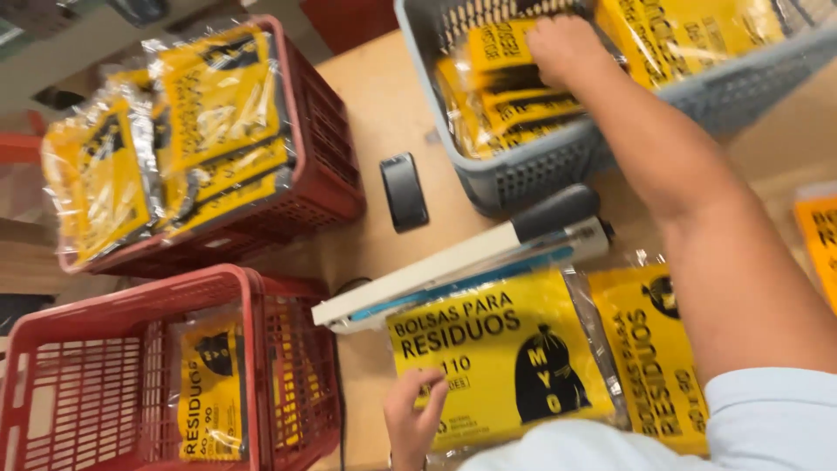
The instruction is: Sealing the outer plastic packaging of trash bags using a manual heat sealer and placing them into a storage crate.
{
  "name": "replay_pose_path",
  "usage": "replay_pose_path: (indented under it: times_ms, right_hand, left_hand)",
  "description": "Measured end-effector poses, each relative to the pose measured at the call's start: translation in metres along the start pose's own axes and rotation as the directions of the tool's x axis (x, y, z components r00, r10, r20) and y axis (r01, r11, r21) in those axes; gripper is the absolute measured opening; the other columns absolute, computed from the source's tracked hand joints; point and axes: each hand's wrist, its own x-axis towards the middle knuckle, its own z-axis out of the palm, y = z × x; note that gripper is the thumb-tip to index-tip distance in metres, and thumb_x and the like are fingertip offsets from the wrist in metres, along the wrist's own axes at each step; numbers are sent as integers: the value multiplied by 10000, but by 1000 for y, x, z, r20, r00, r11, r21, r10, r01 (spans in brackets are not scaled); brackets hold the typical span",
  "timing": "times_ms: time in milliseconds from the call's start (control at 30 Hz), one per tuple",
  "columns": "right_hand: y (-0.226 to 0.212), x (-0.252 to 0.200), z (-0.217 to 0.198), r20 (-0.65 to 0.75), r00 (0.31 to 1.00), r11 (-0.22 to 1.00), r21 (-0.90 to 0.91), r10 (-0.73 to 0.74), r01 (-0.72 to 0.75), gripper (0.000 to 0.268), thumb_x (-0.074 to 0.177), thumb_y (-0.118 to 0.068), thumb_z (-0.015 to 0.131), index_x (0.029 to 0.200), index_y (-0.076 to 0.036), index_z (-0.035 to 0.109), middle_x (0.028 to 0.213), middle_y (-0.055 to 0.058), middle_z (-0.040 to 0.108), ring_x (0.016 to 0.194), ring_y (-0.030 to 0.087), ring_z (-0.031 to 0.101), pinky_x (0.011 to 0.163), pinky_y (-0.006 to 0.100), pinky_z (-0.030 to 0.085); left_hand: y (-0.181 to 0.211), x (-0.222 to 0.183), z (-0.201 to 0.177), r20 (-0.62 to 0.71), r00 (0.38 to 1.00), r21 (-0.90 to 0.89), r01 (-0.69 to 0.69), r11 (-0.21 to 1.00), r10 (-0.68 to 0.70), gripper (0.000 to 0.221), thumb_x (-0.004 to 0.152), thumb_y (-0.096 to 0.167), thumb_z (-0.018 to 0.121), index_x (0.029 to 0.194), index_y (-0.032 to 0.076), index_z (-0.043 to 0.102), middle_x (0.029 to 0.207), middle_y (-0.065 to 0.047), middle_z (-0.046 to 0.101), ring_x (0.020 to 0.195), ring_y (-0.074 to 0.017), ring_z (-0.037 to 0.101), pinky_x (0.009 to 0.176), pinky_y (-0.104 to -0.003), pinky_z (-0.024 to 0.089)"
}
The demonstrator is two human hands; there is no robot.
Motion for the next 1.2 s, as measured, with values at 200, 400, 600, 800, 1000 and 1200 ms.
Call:
replay_pose_path:
  times_ms: [200,400,600,800,1000,1200]
  right_hand:
    - [2,23,22,498,867,996,-89,26,21,220,893,-170,653,1097,-150,734,1049,86,774,902,281,761,691,401,622]
    - [9,18,27,463,878,988,-139,119,-60,370,876,-389,642,1180,-186,698,1077,48,779,954,262,765,739,391,627]
    - [28,20,15,193,947,955,101,256,-279,237,865,-349,601,975,-172,715,882,106,745,827,332,715,591,438,552]
    - [1,-39,-169,54,919,674,663,390,-325,358,986,-184,660,794,-116,365,717,67,406,658,222,364,626,442,245]
    - [-125,-200,-320,-493,862,853,394,-118,342,142,944,113,678,947,-25,713,791,88,656,680,180,581,627,327,520]
    - [-251,-315,-281,-550,669,618,314,-500,721,46,913,-15,656,944,-18,690,809,81,682,640,185,611,489,293,480]
  left_hand:
    - [-27,-35,-8,-228,960,-29,159,987,-161,108,841,173,696,849,106,781,724,-12,771,635,-81,672,529,-204,520]
    - [-21,-29,-3,-256,927,-160,239,958,-275,77,787,89,700,798,72,774,713,-36,763,630,-125,658,542,-254,513]
    - [-15,-17,-3,-149,947,-339,222,914,-285,127,839,31,645,869,30,769,694,-73,742,633,-151,695,573,-257,590]
    - [-17,9,8,196,911,-490,412,769,-363,194,891,31,559,1036,16,687,867,-117,756,774,-198,773,710,-283,689]
    - [-57,56,30,377,926,-849,333,410,28,1062,793,908,223,1440,82,396,1406,-202,551,1211,-320,601,980,-454,539]
    - [-108,35,16,256,965,-945,240,-222,-48,996,902,832,201,1488,70,462,1426,-153,569,1310,-323,546,1059,-412,494]
